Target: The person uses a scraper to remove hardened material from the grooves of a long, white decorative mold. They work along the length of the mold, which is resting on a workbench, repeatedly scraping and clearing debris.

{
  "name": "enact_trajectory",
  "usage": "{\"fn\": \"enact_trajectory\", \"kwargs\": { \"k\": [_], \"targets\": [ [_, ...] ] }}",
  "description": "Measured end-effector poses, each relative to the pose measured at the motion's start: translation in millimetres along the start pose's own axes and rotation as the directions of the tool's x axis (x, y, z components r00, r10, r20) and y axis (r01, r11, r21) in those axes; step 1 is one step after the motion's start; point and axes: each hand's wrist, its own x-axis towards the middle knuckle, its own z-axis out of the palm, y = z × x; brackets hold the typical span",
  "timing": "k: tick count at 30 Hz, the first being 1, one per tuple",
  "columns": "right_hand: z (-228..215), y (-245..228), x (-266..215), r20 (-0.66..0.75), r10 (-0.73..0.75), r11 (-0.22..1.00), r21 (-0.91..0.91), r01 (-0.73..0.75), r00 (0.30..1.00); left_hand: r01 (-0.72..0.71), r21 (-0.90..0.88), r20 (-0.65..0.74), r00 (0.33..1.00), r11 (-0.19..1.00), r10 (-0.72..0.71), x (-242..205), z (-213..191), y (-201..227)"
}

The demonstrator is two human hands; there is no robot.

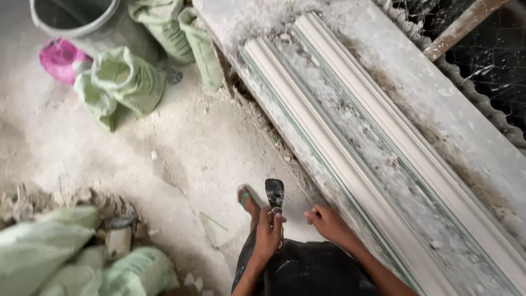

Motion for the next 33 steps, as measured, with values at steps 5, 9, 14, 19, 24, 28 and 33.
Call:
{"fn": "enact_trajectory", "kwargs": {
  "k": [5, 9, 14, 19, 24, 28, 33],
  "targets": [
    [10, -76, 71, -0.16, -0.174, 0.978, -0.139, 0.152, 0.972, -0.099, 0.139, 0.185, 0.98, 0.985, 0.072, 138, -80, 57],
    [-3, -150, 99, -0.215, -0.129, 0.988, 0.052, 0.143, 0.968, -0.018, 0.278, 0.303, 0.95, 0.96, -0.07, 204, -119, 147],
    [-1, -178, 131, -0.192, -0.036, 0.992, 0.111, 0.058, 0.981, -0.059, 0.135, 0.354, 0.935, 0.989, 0.007, 256, -105, 139],
    [-14, -185, 165, -0.278, -0.505, 0.839, 0.066, 0.541, 0.817, 0.066, -0.04, 0.368, 0.929, 0.997, -0.047, 277, -60, 135],
    [-54, -164, 202, -0.398, -0.184, 0.959, 0.127, 0.253, 0.899, -0.279, 0.266, 0.366, 0.915, 0.923, 0.172, 325, -55, 185],
    [-114, -231, 200, -0.313, 0.278, 0.955, 0.196, -0.225, 0.908, -0.49, 0.416, 0.405, 0.854, 0.766, 0.326, 395, -56, 194],
    [-139, -230, 237, -0.436, 0.096, 0.995, 0.051, -0.082, 0.895, -0.654, 0.694, 0.494, 0.736, 0.3, 0.463, 475, -47, 182]
  ]
}}
